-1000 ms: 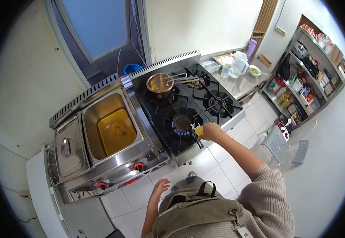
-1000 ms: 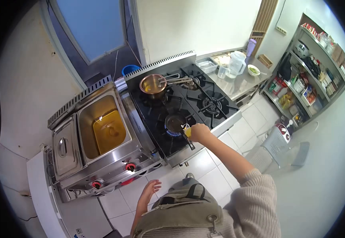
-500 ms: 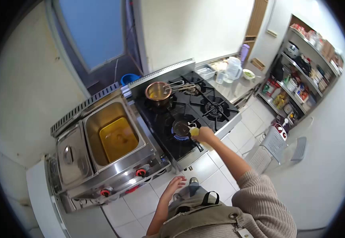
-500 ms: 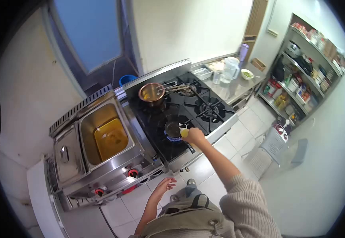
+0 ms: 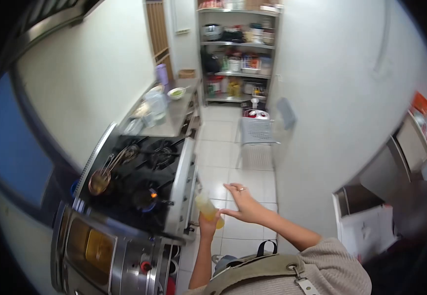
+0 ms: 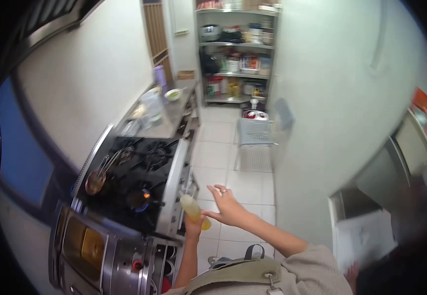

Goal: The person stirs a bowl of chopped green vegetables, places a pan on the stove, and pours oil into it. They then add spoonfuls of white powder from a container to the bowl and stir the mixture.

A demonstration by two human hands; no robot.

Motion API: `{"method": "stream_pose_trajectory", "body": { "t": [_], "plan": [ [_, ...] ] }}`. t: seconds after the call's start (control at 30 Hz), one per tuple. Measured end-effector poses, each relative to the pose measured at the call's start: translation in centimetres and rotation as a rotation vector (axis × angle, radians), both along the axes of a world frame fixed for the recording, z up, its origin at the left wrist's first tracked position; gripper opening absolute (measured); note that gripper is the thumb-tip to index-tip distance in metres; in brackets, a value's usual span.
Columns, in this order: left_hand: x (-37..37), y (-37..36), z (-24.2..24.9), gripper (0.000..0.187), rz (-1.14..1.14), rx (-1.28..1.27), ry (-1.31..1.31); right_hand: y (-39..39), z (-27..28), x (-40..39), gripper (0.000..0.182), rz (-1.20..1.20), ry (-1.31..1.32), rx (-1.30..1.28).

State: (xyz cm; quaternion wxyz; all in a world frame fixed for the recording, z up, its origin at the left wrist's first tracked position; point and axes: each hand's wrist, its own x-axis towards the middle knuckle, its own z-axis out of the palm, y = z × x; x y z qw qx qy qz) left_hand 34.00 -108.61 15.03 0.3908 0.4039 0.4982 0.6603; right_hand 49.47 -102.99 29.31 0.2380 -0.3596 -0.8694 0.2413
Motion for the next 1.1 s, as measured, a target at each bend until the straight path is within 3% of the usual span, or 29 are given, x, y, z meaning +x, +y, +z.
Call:
{"method": "stream_pose_trajectory", "body": {
  "t": [0.13, 0.2, 0.27, 0.3, 0.37, 0.47, 0.5, 0.63, 0.67, 0.83, 0.9, 0.93, 1.0, 1.03, 1.1],
  "plan": [
    [4.7, -0.7, -4.1, 0.031, 0.066, -0.05, -0.011, -6.9, 11.8, 14.2, 0.062, -0.304, -0.291, 0.395],
    [7.4, -2.6, -1.8, 0.034, 0.058, -0.098, -0.062, -11.6, 17.3, 19.9, 0.055, -0.419, -0.187, 0.328],
    [9.1, -3.3, -5.3, 0.036, 0.097, -0.074, 0.092, -16.2, 21.5, 24.8, 0.04, -0.511, -0.087, 0.457],
    [10.2, -4.1, -6.2, 0.036, 0.073, -0.076, 0.08, -18.1, 22.6, 26.6, 0.04, -0.531, -0.105, 0.457],
    [12.7, -5.2, -7.1, 0.037, 0.172, -0.087, 0.022, -21.3, 24.0, 29.8, 0.029, -0.621, 0.185, 0.621],
    [16.4, -7.1, -5.9, 0.037, 0.206, -0.043, 0.023, -24.0, 25.1, 34.6, 0.025, -0.777, 0.152, 0.737],
    [17.3, -7.6, -5.4, 0.039, 0.219, -0.05, 0.066, -24.5, 25.4, 35.7, 0.023, -0.955, 0.138, 0.714],
    [18.4, -9.0, -6.1, 0.042, 0.214, -0.022, 0.061, -23.3, 27.8, 44.7, 0.021, -1.291, 0.082, 0.809],
    [18.1, -9.1, -6.4, 0.043, 0.209, -0.04, 0.073, -22.4, 28.8, 47.5, 0.022, -1.283, 0.041, 0.87],
    [16.2, -10.0, -6.9, 0.045, 0.221, -0.052, 0.123, -15.0, 36.5, 63.5, 0.035, -1.108, -0.255, 0.577],
    [16.2, -10.7, -6.3, 0.047, 0.326, -0.106, 0.124, -12.1, 39.5, 65.3, 0.035, -1.08, -0.365, 0.214],
    [16.1, -10.9, -6.8, 0.047, 0.327, -0.105, 0.123, -11.9, 40.0, 64.3, 0.035, -1.08, -0.364, 0.215],
    [15.5, -11.3, -8.1, 0.049, 0.345, -0.123, 0.108, -11.4, 41.0, 62.4, 0.04, -1.177, -0.545, -0.041],
    [15.4, -11.5, -8.3, 0.049, 0.346, -0.119, 0.108, -10.3, 41.1, 64.0, 0.033, -1.067, -0.498, -0.055],
    [15.7, -11.9, -8.5, 0.051, 0.334, -0.102, 0.048, -9.8, 41.7, 64.9, 0.031, -1.128, -0.418, -0.084]
  ]
}}
